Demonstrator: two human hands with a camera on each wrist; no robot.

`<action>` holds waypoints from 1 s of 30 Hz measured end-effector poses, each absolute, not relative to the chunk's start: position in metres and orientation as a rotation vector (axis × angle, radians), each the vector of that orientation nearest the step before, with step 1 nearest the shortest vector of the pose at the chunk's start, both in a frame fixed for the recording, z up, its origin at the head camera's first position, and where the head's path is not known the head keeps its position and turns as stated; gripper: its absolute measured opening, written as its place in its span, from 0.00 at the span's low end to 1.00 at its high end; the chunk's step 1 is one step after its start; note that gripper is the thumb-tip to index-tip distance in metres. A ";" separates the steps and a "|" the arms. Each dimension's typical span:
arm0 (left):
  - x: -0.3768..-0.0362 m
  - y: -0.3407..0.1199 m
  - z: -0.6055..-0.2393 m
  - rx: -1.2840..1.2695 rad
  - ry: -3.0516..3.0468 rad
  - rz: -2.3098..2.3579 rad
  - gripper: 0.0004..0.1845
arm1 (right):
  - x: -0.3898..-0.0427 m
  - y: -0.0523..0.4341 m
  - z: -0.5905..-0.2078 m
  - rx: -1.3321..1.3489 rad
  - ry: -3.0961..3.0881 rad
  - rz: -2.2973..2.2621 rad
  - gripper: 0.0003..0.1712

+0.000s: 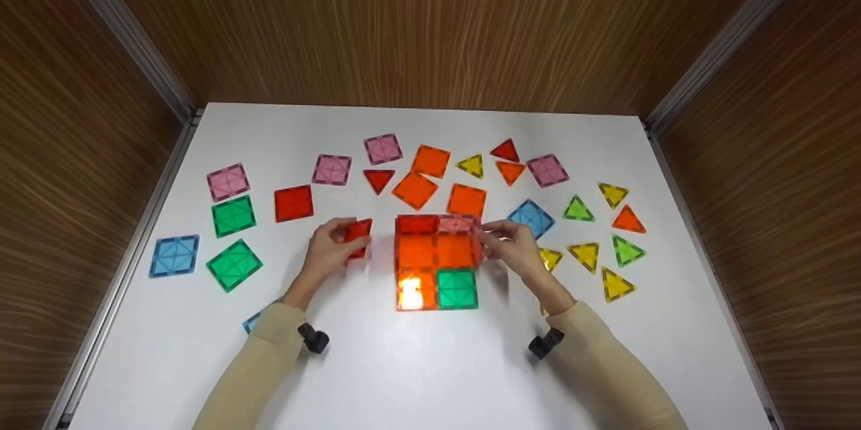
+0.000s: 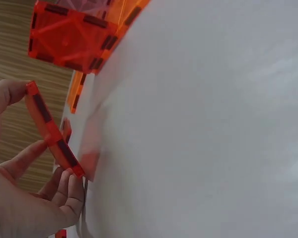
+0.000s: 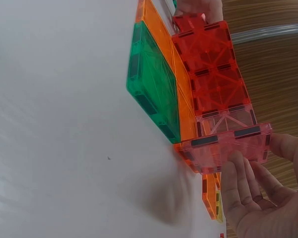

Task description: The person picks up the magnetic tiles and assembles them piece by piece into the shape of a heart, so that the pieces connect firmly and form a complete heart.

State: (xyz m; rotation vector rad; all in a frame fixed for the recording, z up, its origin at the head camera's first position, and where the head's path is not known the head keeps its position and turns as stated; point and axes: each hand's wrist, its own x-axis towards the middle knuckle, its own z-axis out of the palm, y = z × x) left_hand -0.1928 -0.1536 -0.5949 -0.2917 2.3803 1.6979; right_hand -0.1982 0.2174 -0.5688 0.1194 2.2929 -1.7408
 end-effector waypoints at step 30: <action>-0.117 -0.096 -0.598 -0.226 1.897 2.025 0.26 | -0.198 0.218 -0.569 0.124 2.280 -1.739 0.24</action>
